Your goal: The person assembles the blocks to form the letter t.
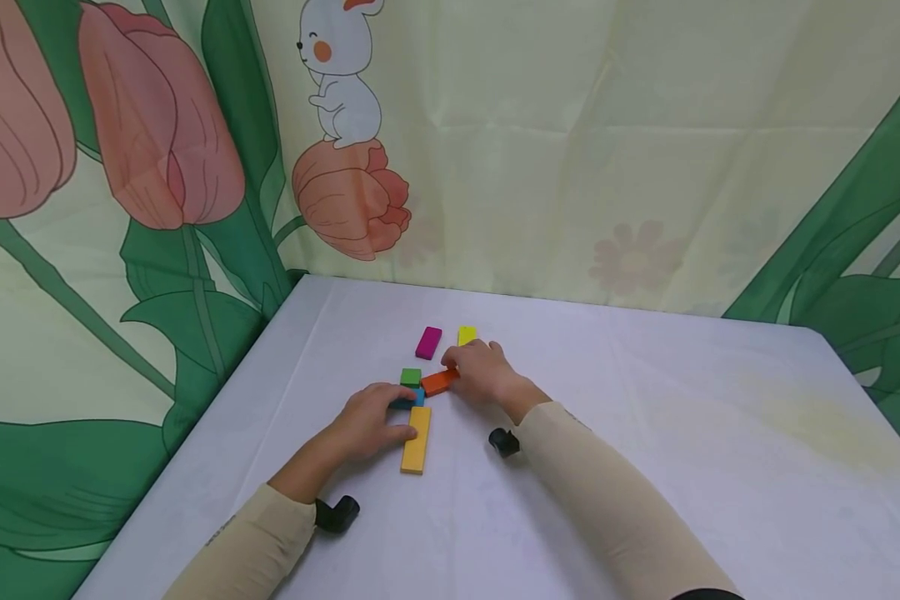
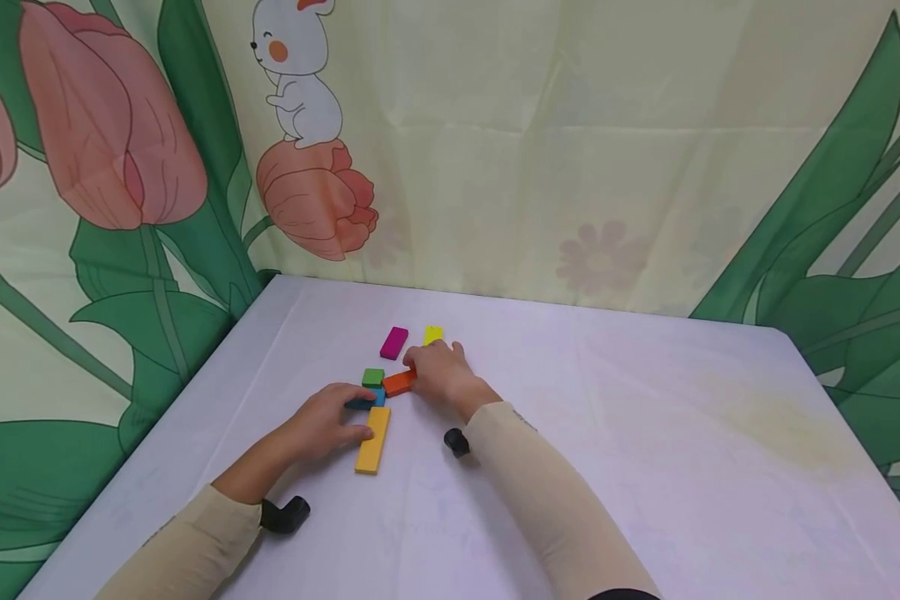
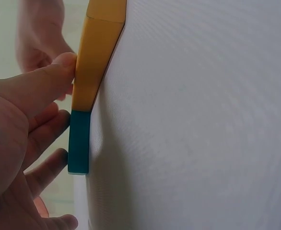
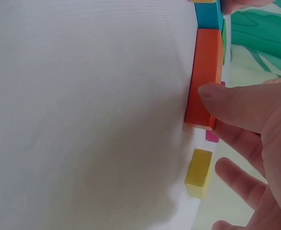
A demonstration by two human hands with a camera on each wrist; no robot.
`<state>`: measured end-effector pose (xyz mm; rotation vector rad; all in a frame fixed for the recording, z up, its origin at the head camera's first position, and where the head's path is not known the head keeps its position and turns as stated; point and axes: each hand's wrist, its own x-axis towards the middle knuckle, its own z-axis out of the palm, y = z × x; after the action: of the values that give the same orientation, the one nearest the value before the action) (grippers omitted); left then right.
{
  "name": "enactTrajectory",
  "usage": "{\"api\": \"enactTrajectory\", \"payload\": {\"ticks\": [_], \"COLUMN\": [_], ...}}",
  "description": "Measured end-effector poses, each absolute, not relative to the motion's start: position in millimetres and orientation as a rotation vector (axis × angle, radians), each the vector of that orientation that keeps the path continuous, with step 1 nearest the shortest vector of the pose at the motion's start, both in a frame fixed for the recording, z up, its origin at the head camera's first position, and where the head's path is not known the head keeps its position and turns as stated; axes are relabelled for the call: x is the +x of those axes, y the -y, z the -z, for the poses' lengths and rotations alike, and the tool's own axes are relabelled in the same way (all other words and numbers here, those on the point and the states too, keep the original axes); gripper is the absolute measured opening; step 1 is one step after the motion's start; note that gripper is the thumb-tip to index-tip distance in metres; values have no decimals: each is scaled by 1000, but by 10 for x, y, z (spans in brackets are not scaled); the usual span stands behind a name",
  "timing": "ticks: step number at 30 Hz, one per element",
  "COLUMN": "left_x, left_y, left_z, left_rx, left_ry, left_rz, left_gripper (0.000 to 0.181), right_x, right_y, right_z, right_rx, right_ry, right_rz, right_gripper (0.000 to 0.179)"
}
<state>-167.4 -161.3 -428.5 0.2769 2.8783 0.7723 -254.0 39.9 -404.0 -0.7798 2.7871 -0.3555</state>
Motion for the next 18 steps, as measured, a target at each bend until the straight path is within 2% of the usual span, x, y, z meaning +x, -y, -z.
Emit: {"api": "enactTrajectory", "payload": {"ticks": [18], "left_x": [-1687], "left_y": [1622], "left_z": [4284], "left_rx": [274], "left_ry": [-2863], "left_rz": [-764], "left_gripper": [55], "right_x": [-2443], "right_y": [-453], "right_z": [4040], "right_rx": [-803], "right_ry": [-2765], "right_rz": [336], "right_gripper": [38]}}
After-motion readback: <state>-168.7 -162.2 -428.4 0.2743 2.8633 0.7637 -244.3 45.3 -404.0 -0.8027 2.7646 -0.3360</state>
